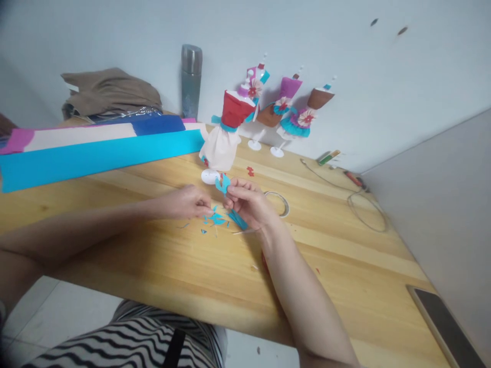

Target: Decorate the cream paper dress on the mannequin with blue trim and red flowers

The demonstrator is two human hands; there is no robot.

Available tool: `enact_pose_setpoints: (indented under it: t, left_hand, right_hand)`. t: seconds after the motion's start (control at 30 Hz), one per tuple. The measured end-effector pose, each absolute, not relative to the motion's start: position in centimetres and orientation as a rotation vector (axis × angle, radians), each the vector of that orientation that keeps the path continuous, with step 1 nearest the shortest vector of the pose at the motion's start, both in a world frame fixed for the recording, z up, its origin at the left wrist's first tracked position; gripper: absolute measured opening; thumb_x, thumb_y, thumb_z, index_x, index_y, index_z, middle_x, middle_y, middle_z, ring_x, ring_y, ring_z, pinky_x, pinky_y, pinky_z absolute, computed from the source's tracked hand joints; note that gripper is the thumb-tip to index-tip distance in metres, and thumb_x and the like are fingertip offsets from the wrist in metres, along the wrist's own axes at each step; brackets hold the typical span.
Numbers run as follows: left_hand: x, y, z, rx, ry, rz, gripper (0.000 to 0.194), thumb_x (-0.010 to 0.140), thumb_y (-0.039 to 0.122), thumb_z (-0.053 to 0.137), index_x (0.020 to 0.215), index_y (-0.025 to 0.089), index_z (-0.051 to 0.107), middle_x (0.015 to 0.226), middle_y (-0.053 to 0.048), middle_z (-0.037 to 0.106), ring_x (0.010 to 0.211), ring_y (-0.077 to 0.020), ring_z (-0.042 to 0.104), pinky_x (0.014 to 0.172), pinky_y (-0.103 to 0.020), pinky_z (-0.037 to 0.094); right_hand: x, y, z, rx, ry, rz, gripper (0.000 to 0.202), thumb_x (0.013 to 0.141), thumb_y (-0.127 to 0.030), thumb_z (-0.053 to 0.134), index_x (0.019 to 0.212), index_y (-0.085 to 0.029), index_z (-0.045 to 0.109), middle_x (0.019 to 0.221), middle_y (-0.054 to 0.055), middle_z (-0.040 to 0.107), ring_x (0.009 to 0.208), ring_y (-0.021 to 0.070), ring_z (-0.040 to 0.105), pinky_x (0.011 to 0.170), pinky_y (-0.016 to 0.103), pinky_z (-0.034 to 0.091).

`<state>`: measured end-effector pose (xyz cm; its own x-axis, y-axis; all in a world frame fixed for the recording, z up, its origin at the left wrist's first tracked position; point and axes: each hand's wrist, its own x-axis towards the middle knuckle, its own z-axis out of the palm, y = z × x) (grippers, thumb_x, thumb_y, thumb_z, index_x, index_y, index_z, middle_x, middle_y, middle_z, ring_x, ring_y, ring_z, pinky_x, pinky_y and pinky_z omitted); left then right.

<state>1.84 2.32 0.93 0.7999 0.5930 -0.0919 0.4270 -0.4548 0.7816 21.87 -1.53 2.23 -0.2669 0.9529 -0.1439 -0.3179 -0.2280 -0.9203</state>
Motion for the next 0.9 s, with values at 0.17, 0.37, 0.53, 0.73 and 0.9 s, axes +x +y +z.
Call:
enact_pose_setpoints:
  t: [0.17,0.37,0.53,0.73,0.9]
  left_hand:
    - [2.1,2.7,0.5,1.826,0.754,0.219,0.017,0.085,0.016,0.054,0.089,0.009,0.069,0.074,-0.004,0.067,0.057,-0.0106,0.058,0.054,-0.022,0.044]
    - [2.4,3.3,0.4,1.661,0.856,0.312,0.012,0.082,0.009,0.057,0.088,0.008,0.067,0.07,-0.002,0.067,0.046,-0.0065,0.053,0.047,-0.018,0.043]
    - [2.6,3.3,1.2,1.447,0.875,0.43,0.006,0.084,0.009,0.06,0.088,0.009,0.065,0.069,0.0,0.067,0.044,-0.0045,0.053,0.042,-0.016,0.04]
    - [2.7,3.0,1.5,1.318,0.751,0.588,0.011,0.078,0.012,0.07,0.083,0.012,0.061,0.053,0.006,0.057,0.041,-0.0039,0.05,0.04,-0.014,0.037]
    - [2.7,2.7,1.6,1.325,0.722,0.708,0.015,0.077,0.016,0.074,0.078,0.014,0.059,0.053,0.007,0.055,0.041,-0.003,0.047,0.038,-0.014,0.033]
  right_hand:
    - [22.2,-1.2,1.8,-1.057,-0.987,1.643,0.018,0.067,-0.025,0.081,0.07,-0.019,0.064,0.06,-0.002,0.058,0.058,0.0108,0.06,0.051,0.02,0.048]
    - [22.7,-0.9,1.3,-1.232,-1.068,1.632,0.022,0.066,-0.03,0.08,0.073,-0.02,0.061,0.068,0.004,0.072,0.055,0.0141,0.066,0.047,0.022,0.048]
    - [22.2,-1.2,1.5,-1.285,-1.183,1.444,0.027,0.068,-0.034,0.082,0.071,-0.021,0.059,0.061,0.003,0.071,0.05,0.0125,0.062,0.049,0.022,0.047]
    - [21.8,-1.5,2.1,-1.268,-1.15,1.452,0.027,0.066,-0.035,0.084,0.07,-0.02,0.062,0.059,0.001,0.068,0.046,0.0104,0.055,0.047,0.023,0.042]
    - [21.9,-1.5,2.2,-1.219,-1.104,1.595,0.025,0.064,-0.034,0.085,0.067,-0.019,0.065,0.059,0.003,0.068,0.046,0.0097,0.054,0.046,0.022,0.042]
